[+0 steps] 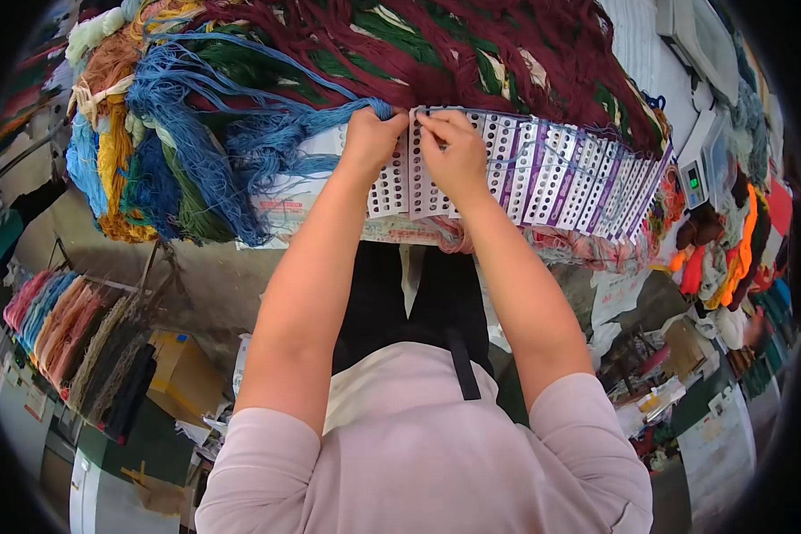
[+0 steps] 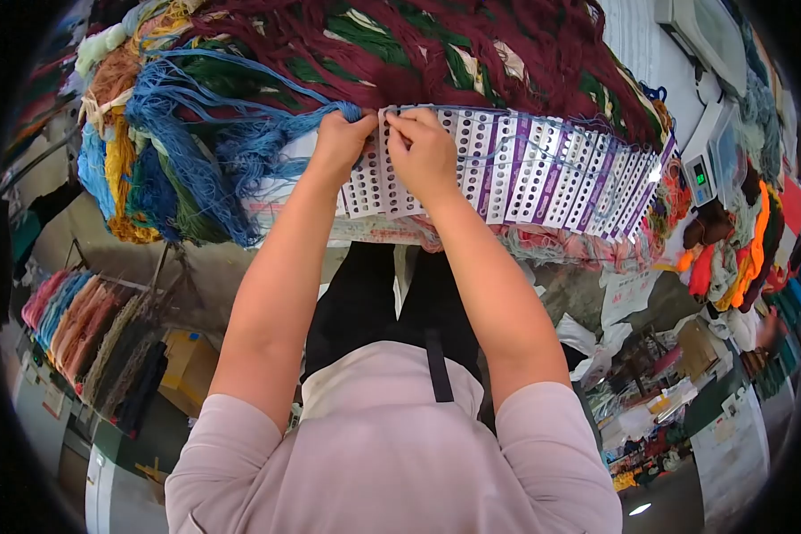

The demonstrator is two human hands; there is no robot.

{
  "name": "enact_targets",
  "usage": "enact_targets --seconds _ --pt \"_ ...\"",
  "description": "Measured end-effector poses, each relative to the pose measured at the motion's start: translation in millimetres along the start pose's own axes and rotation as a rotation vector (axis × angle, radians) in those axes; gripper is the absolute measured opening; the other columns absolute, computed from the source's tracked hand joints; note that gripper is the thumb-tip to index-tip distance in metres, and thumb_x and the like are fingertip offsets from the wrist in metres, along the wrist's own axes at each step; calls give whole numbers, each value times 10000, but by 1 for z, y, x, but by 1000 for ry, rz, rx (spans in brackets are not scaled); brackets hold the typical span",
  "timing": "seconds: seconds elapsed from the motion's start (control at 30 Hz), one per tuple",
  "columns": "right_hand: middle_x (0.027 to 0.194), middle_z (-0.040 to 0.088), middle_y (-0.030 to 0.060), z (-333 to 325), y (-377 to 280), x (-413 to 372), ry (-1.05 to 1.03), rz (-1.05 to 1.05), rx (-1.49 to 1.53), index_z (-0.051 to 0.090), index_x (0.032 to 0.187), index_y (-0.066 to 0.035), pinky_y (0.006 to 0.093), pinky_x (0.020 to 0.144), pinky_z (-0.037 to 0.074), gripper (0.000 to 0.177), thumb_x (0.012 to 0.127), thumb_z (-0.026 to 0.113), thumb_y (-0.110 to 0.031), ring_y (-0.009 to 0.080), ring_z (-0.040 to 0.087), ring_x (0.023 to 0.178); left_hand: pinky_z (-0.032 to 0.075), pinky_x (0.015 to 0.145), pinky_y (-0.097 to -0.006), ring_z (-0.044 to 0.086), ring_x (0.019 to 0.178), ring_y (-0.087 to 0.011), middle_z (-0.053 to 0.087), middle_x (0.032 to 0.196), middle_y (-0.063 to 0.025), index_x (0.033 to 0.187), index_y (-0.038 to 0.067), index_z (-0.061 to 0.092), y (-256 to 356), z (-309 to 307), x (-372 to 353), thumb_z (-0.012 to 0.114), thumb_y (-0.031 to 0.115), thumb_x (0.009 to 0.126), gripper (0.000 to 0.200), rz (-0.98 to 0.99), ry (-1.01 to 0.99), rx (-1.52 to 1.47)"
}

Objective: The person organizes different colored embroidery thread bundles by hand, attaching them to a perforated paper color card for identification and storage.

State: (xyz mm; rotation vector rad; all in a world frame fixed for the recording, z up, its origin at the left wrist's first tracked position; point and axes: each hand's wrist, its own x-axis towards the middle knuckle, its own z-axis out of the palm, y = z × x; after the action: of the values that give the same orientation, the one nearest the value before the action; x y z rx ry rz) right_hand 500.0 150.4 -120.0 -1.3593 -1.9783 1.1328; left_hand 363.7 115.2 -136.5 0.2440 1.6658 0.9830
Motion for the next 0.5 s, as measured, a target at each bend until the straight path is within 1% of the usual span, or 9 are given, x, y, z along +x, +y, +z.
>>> enact_targets --seconds 0.03,0.1,0.17,0.23,0.3,0.33,0.4,0.43,0.5 --pt "909 644 75 -4 -3 1 -32 37 19 695 949 -14 287 608 492 162 800 660 -66 180 643 671 445 488 -255 530 549 -93 596 681 -1 832 34 647 0 -1 -2 654 150 818 117 1 -10 -45" --pt "923 631 56 -12 -5 4 -22 50 -90 691 940 -48 303 606 496 161 791 674 -105 194 639 671 455 499 -257 527 576 -80 578 695 11 823 38 632 4 -8 -8 651 148 816 112 33 104 -141" --pt "905 603 30 -19 -2 7 -7 -1 -415 688 900 -94 330 599 499 136 779 691 -155 218 627 655 456 556 -275 436 521 -69 581 801 4 885 60 603 9 -33 -16 623 129 834 88 -63 21 -429" --pt "883 576 18 -21 2 8 -36 -36 -485 682 877 -128 346 594 501 113 771 692 -167 220 628 699 439 585 -284 311 456 -70 582 849 -20 953 77 582 21 -58 -32 580 104 842 114 -232 -156 -803" --pt "858 564 22 -19 5 11 -47 -147 -562 677 899 -138 356 659 496 155 745 695 -143 219 621 796 422 569 -269 294 441 -64 576 824 -32 947 73 582 29 -69 -47 573 124 842 117 -253 -269 -940" --pt "858 564 22 -20 5 13 -44 -147 -561 677 899 -138 356 659 496 155 745 695 -143 219 621 796 403 548 -254 286 432 -62 574 808 -21 966 80 585 25 -74 -45 567 138 850 131 -220 -458 -1012" --pt "883 583 25 -26 1 17 -24 -278 -574 659 884 -120 365 740 479 162 725 685 -111 231 596 891 387 524 -245 293 438 -57 545 712 13 971 89 584 27 -73 -42 551 156 875 122 -220 -654 -1017" --pt "883 583 25 -29 -5 18 -25 -280 -577 659 884 -120 365 740 479 162 725 685 -111 231 596 891 384 507 -235 326 453 -44 469 598 49 1092 78 606 30 -65 -38 531 152 906 213 -195 -707 -948" --pt "922 604 26 -34 -17 20 86 -477 -482 636 873 -89 375 783 460 151 725 667 -78 253 578 908 394 506 -229 352 470 -36 382 537 68 1247 60 569 46 -42 -40 521 162 931 335 -180 -551 -534"
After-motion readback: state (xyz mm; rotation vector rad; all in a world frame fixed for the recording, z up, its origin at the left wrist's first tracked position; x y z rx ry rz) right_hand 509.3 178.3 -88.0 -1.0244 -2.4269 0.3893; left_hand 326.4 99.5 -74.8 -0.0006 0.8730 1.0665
